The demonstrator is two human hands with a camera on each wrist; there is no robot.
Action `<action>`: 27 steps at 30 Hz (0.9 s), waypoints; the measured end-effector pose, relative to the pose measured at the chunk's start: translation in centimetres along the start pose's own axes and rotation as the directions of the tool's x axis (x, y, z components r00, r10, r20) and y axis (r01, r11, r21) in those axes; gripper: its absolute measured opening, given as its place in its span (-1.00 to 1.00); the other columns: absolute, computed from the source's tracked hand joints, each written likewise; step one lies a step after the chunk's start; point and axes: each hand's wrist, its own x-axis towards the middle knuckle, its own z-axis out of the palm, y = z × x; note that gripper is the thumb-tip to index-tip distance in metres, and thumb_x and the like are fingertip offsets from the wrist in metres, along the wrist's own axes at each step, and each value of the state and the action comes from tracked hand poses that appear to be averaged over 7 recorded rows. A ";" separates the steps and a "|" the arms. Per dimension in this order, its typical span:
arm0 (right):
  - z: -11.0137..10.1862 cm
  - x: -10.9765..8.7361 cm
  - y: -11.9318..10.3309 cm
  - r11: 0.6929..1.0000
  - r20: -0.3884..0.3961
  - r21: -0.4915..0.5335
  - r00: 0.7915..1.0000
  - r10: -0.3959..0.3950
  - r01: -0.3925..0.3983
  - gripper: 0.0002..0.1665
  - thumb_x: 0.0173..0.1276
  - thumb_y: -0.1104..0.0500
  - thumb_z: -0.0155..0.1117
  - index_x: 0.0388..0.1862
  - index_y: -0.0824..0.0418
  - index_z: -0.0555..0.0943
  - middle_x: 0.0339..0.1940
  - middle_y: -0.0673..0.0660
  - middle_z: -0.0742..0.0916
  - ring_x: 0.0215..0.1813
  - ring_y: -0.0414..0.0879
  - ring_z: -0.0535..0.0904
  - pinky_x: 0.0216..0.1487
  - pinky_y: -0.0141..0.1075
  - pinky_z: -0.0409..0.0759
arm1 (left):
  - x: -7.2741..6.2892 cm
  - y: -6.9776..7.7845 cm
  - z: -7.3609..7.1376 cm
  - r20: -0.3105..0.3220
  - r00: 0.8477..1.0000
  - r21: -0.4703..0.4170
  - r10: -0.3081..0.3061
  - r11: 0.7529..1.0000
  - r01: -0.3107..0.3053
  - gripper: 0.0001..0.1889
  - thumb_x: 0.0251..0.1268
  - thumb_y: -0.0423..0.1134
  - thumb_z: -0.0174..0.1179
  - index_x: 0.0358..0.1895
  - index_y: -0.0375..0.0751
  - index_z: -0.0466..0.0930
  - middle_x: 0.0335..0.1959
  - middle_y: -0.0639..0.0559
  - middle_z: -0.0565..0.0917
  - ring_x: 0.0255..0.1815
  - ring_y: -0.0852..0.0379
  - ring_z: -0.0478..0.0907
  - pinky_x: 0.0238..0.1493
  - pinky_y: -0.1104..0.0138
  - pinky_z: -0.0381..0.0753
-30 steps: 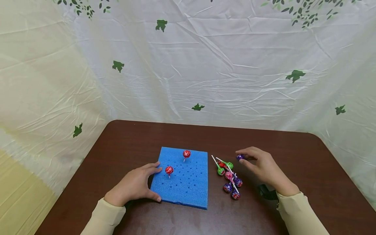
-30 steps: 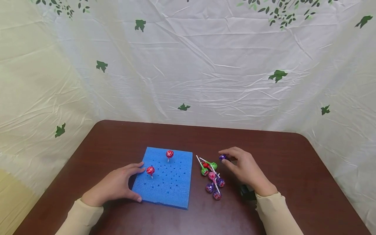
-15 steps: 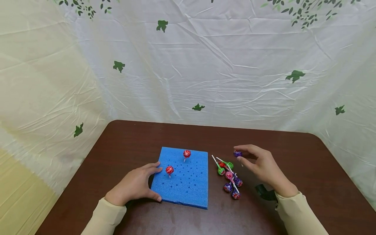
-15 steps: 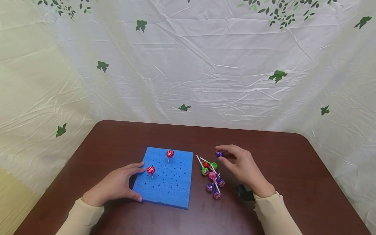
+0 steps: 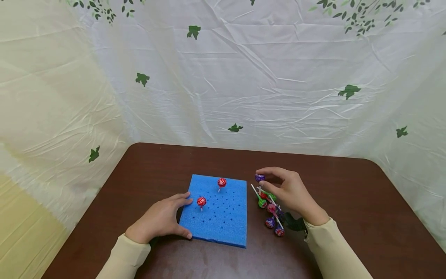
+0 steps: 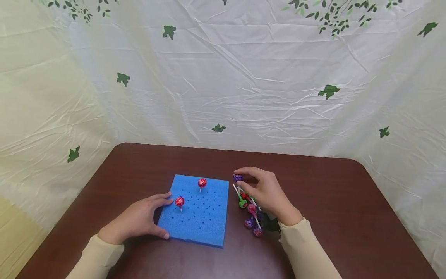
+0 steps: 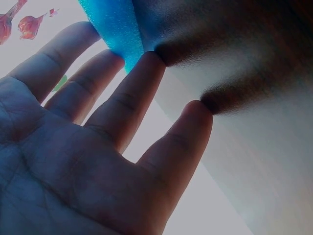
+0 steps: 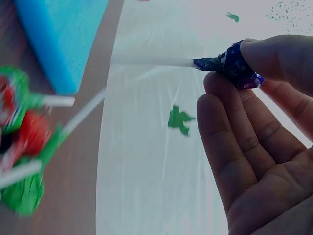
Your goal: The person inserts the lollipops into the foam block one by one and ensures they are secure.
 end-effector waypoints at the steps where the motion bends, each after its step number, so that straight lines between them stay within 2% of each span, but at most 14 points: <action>1: 0.3 0.3 -0.1 1.000 0.005 0.012 1.000 0.005 -0.006 -0.62 0.29 0.31 0.44 0.07 0.07 0.68 -0.06 -0.06 0.73 -0.11 -0.16 0.71 -0.10 -0.29 0.68 | 0.0 0.0 0.0 0.001 1.000 0.001 -0.001 1.000 0.001 0.07 -0.35 0.37 0.55 0.35 -0.14 0.52 0.44 -0.03 0.39 0.39 -0.11 0.37 0.20 -0.08 0.49; 8: 1.9 1.9 -0.8 0.999 0.023 0.041 0.999 0.025 -0.026 -0.64 0.30 0.33 0.43 0.05 0.09 0.66 -0.11 -0.03 0.75 -0.16 -0.19 0.72 -0.14 -0.31 0.68 | -0.2 0.1 -0.1 0.001 1.000 0.001 -0.013 1.000 0.013 0.07 -0.35 0.35 0.56 0.35 -0.14 0.52 0.44 -0.02 0.39 0.38 -0.10 0.39 0.19 -0.08 0.49; 12: 2.5 2.3 -1.1 0.998 0.011 0.042 0.999 0.047 -0.048 -0.62 0.28 0.34 0.44 0.05 0.08 0.66 -0.11 -0.01 0.75 -0.14 -0.16 0.72 -0.12 -0.27 0.69 | 0.0 0.2 -0.2 -0.005 1.000 0.005 0.004 1.000 -0.004 0.07 -0.34 0.36 0.55 0.35 -0.16 0.52 0.43 -0.04 0.40 0.38 -0.10 0.38 0.20 -0.07 0.49; 16: 2.9 2.4 -0.8 0.998 0.010 0.011 0.998 0.062 -0.062 -0.62 0.27 0.33 0.46 0.04 0.07 0.66 -0.11 -0.03 0.75 -0.12 -0.15 0.72 -0.10 -0.24 0.69 | 0.2 0.2 -0.1 -0.007 1.000 0.019 0.018 1.000 -0.018 0.06 -0.32 0.37 0.54 0.35 -0.15 0.52 0.44 -0.03 0.39 0.39 -0.08 0.37 0.23 -0.05 0.47; 27: 4.4 3.0 0.1 0.999 0.048 -0.015 0.998 0.048 -0.048 -0.63 0.28 0.33 0.45 0.06 0.12 0.67 -0.11 -0.01 0.75 -0.15 -0.16 0.72 -0.12 -0.25 0.69 | 0.1 0.0 0.0 0.000 1.000 0.022 -0.002 1.000 0.002 0.06 -0.32 0.36 0.55 0.35 -0.13 0.52 0.44 -0.03 0.39 0.40 -0.08 0.37 0.23 -0.06 0.46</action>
